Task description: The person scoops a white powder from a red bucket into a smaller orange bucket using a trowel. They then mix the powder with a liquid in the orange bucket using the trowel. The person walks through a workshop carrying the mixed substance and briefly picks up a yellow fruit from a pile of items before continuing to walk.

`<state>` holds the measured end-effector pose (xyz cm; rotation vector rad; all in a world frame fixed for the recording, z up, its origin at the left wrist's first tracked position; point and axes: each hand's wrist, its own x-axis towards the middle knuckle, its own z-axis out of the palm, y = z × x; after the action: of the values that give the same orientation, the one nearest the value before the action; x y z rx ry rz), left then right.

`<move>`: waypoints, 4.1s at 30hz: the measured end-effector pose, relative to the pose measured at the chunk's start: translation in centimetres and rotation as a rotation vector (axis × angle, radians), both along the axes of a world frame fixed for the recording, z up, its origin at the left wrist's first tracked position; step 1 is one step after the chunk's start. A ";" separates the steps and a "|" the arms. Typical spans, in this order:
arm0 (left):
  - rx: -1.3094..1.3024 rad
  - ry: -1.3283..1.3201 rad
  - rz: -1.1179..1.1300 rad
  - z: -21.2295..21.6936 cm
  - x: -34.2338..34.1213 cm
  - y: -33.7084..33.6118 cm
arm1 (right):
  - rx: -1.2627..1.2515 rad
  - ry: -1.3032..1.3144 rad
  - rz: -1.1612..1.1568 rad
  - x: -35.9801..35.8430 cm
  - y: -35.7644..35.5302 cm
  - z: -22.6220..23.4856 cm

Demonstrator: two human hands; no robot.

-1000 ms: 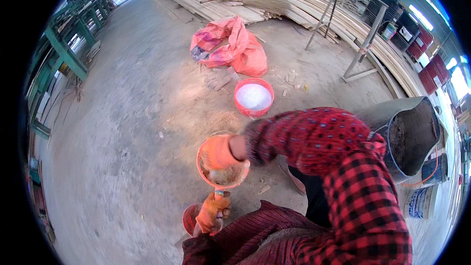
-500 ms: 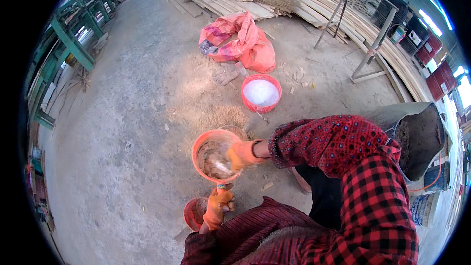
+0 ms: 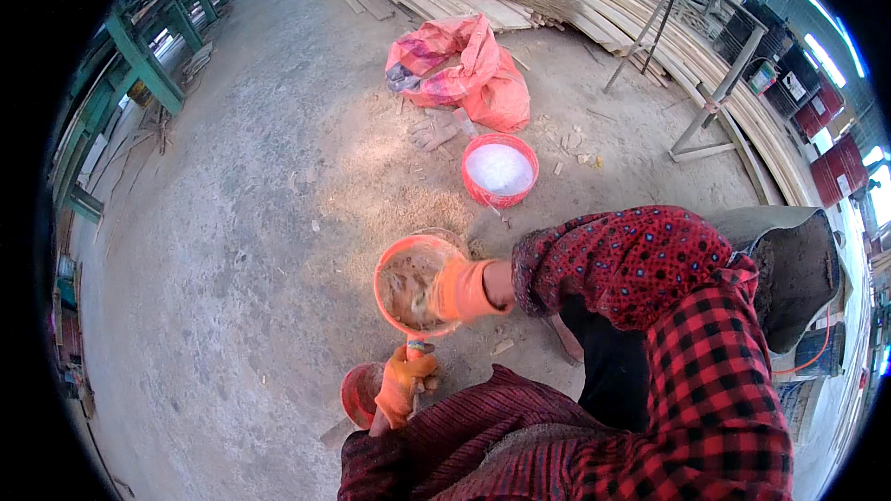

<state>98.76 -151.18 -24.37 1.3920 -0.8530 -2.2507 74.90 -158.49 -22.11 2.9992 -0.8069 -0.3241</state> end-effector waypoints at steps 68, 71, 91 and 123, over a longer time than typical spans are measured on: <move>0.184 0.181 -0.003 -3.4 -2.5 -2.3 | 0.110 0.031 -0.410 -3.8 -6.0 1.6; 0.139 0.117 0.000 -2.7 -4.1 -2.7 | -0.052 0.071 -0.171 -1.9 -3.3 -2.6; 0.202 0.109 0.024 -2.0 -3.3 -4.1 | 0.400 0.099 -0.557 -3.3 0.0 -3.1; 0.172 0.174 -0.086 -6.3 -1.6 -2.3 | 1.348 -1.015 -1.817 -1.5 -1.1 -2.2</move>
<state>97.18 -153.45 -30.65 1.2269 -0.6887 -2.5189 73.40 -159.61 -24.26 -0.4024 1.5818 -0.4490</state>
